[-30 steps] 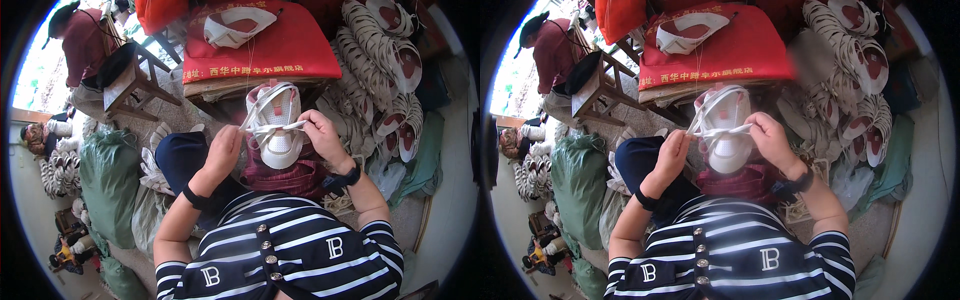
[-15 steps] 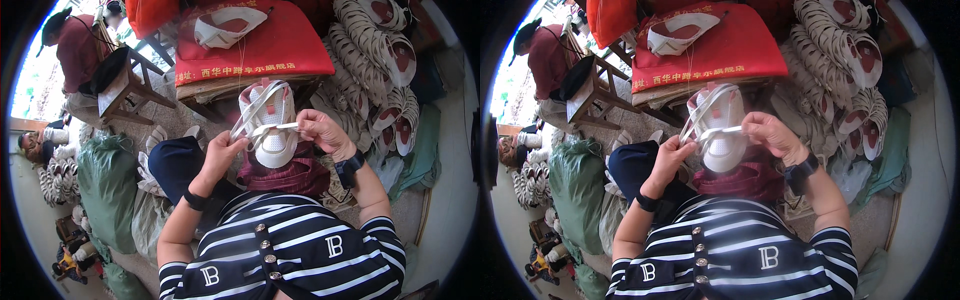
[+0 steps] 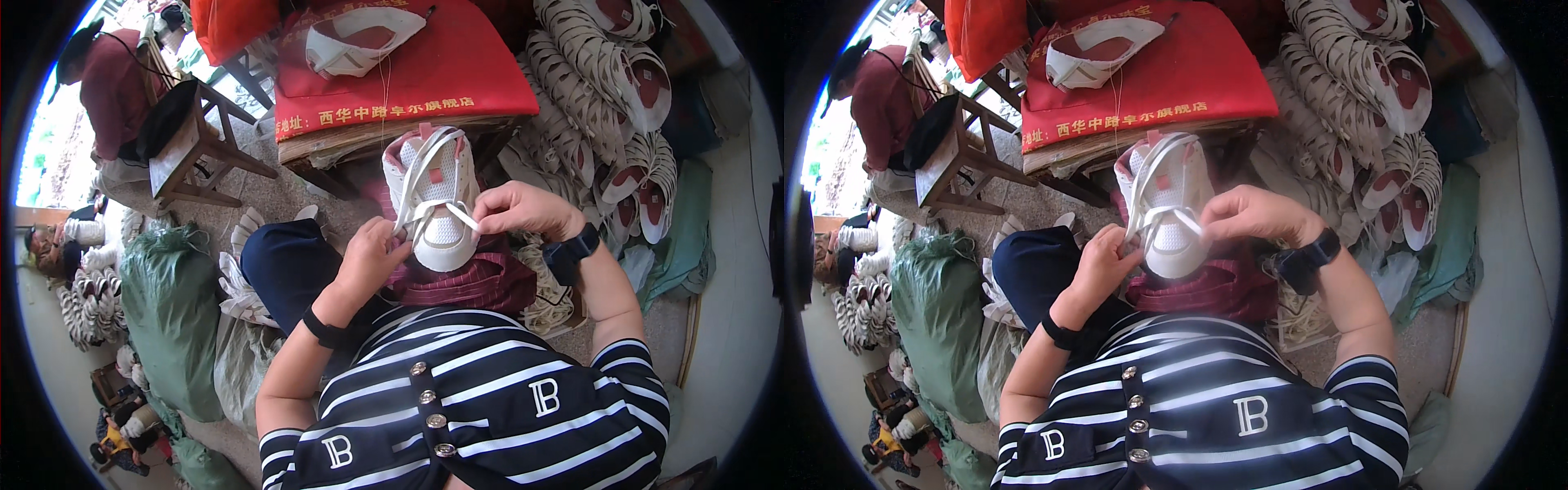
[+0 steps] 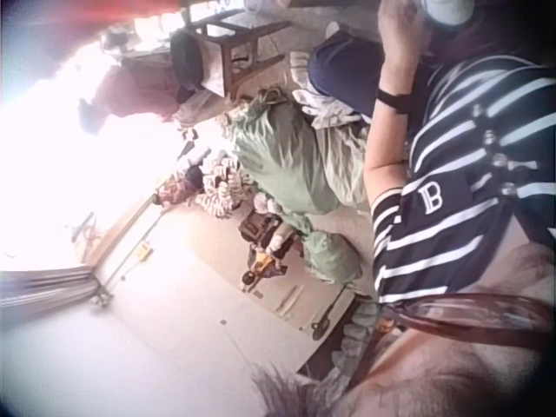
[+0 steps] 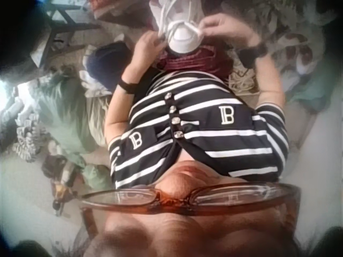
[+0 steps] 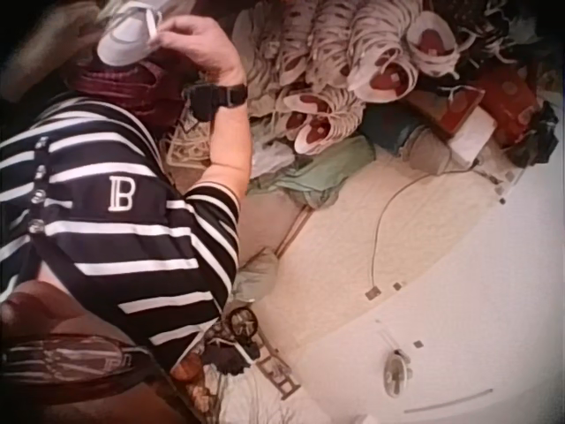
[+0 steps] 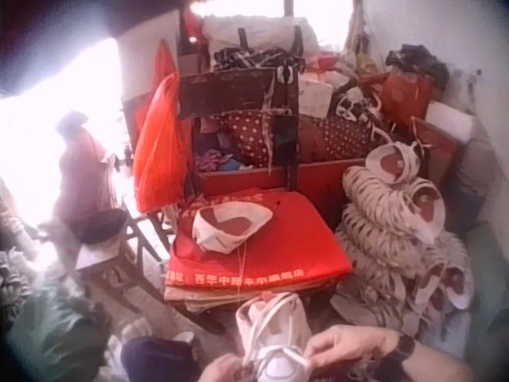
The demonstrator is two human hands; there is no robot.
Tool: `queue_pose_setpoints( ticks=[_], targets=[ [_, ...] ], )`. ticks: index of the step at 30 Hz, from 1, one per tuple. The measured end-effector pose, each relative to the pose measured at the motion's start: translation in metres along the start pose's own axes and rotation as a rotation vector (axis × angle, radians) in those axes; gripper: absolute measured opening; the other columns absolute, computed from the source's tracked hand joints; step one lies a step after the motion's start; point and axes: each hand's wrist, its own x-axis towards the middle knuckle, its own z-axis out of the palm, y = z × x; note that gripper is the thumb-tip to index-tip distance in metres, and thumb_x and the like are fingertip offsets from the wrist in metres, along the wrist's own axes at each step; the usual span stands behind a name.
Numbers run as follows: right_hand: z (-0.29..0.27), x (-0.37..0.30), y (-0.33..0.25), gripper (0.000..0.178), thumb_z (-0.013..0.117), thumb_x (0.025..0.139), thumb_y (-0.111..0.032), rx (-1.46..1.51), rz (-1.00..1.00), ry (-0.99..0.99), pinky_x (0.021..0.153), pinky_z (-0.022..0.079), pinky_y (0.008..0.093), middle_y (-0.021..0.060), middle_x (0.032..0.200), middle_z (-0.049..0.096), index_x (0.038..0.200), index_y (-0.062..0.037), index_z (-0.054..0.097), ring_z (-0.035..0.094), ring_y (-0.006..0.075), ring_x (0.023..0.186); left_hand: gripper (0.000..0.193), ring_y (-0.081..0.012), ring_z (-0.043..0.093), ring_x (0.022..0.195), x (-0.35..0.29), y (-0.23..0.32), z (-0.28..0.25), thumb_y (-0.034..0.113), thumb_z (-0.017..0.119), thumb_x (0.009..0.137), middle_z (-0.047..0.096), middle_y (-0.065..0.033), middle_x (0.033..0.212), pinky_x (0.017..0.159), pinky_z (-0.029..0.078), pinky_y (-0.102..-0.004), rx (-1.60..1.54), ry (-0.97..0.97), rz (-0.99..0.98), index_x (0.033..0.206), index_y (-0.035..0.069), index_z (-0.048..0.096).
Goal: The person threads a white shoelace through the eyelets of a white sneaker, pulling the lace tight and adjusting the loops. They continue to lace the shoe, ensuring the laces are even and secure.
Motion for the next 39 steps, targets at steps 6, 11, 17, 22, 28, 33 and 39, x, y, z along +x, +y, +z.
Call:
queue_pose_setpoints(
  ticks=[6, 11, 17, 22, 28, 33, 39],
  targets=[
    [-0.022, -0.007, 0.015, 0.042, 0.061, 0.102, -0.037, 0.036, -0.17, 0.143, 0.055, 0.028, 0.0222, -0.0023, 0.07, 0.049, 0.078, -0.0031, 0.068, 0.04, 0.0047, 0.06, 0.021, -0.0046, 0.045, 0.064, 0.005, -0.013, -0.021, 0.015, 0.07, 0.096, 0.065, 0.0008, 0.092, 0.061, 0.039, -0.0227, -1.342, -0.189, -0.551, 0.11, -0.001, 0.066],
    [-0.014, 0.0, 0.032, 0.049, 0.055, 0.104, -0.041, 0.266, -0.361, 0.317, 0.055, 0.031, 0.0211, 0.0005, 0.069, 0.049, 0.072, -0.0045, 0.063, 0.043, 0.006, 0.059, 0.017, -0.003, 0.034, 0.063, 0.005, -0.02, -0.018, 0.018, 0.067, 0.099, 0.041, 0.0083, 0.074, 0.062, 0.035, -0.0216, -1.94, -0.275, -0.478, 0.107, 0.005, 0.062],
    [-0.015, -0.015, 0.029, 0.037, 0.057, 0.104, -0.035, 0.02, -0.213, 0.452, 0.055, 0.035, 0.0196, -0.0029, 0.072, 0.054, 0.092, -0.0025, 0.07, 0.047, 0.0029, 0.062, 0.032, -0.0052, 0.032, 0.062, 0.015, -0.006, -0.047, 0.032, 0.048, 0.108, 0.038, 0.007, 0.072, 0.062, 0.034, -0.024, -1.563, -0.095, -0.571, 0.102, 0.003, 0.061],
    [0.03, -0.027, -0.024, 0.032, 0.07, 0.094, -0.027, -0.454, -0.504, 0.152, 0.08, 0.05, 0.0284, 0.0074, 0.093, 0.069, 0.114, -0.0017, 0.067, 0.065, 0.0172, 0.085, 0.037, -0.0095, 0.031, 0.057, 0.051, 0.017, -0.077, 0.031, 0.043, 0.108, 0.035, 0.0031, 0.067, 0.059, 0.032, -0.0263, -1.598, -0.057, -0.358, 0.078, 0.01, 0.051],
    [0.049, 0.01, -0.012, 0.039, 0.075, 0.085, -0.025, -1.128, -0.715, -0.092, 0.111, 0.044, 0.0464, 0.015, 0.125, 0.065, 0.116, -0.0031, 0.067, 0.061, 0.0323, 0.119, 0.03, -0.0112, 0.033, 0.056, 0.145, 0.064, -0.123, 0.02, 0.047, 0.101, 0.033, 0.0032, 0.061, 0.058, 0.034, -0.0284, -1.776, -0.187, -0.514, 0.072, 0.013, 0.047],
    [0.045, 0.007, -0.016, 0.035, 0.076, 0.084, -0.024, -1.06, -0.782, -0.102, 0.111, 0.045, 0.0457, 0.0146, 0.122, 0.068, 0.11, -0.0022, 0.069, 0.064, 0.0303, 0.117, 0.041, -0.0119, 0.036, 0.051, 0.186, 0.163, -0.218, 0.022, 0.036, 0.107, 0.039, 0.0024, 0.058, 0.057, 0.038, -0.0267, -1.72, -0.277, -0.021, 0.07, 0.011, 0.049],
    [0.04, 0.006, -0.01, 0.028, 0.074, 0.087, -0.019, -0.931, -0.724, -0.108, 0.105, 0.049, 0.0428, 0.0141, 0.117, 0.07, 0.11, -0.0035, 0.07, 0.067, 0.0297, 0.111, 0.04, -0.0106, 0.035, 0.054, 0.178, 0.167, -0.171, 0.021, 0.037, 0.107, 0.038, 0.0021, 0.061, 0.059, 0.038, -0.0276, -1.365, -0.202, 0.17, 0.071, 0.01, 0.05]
  ],
)
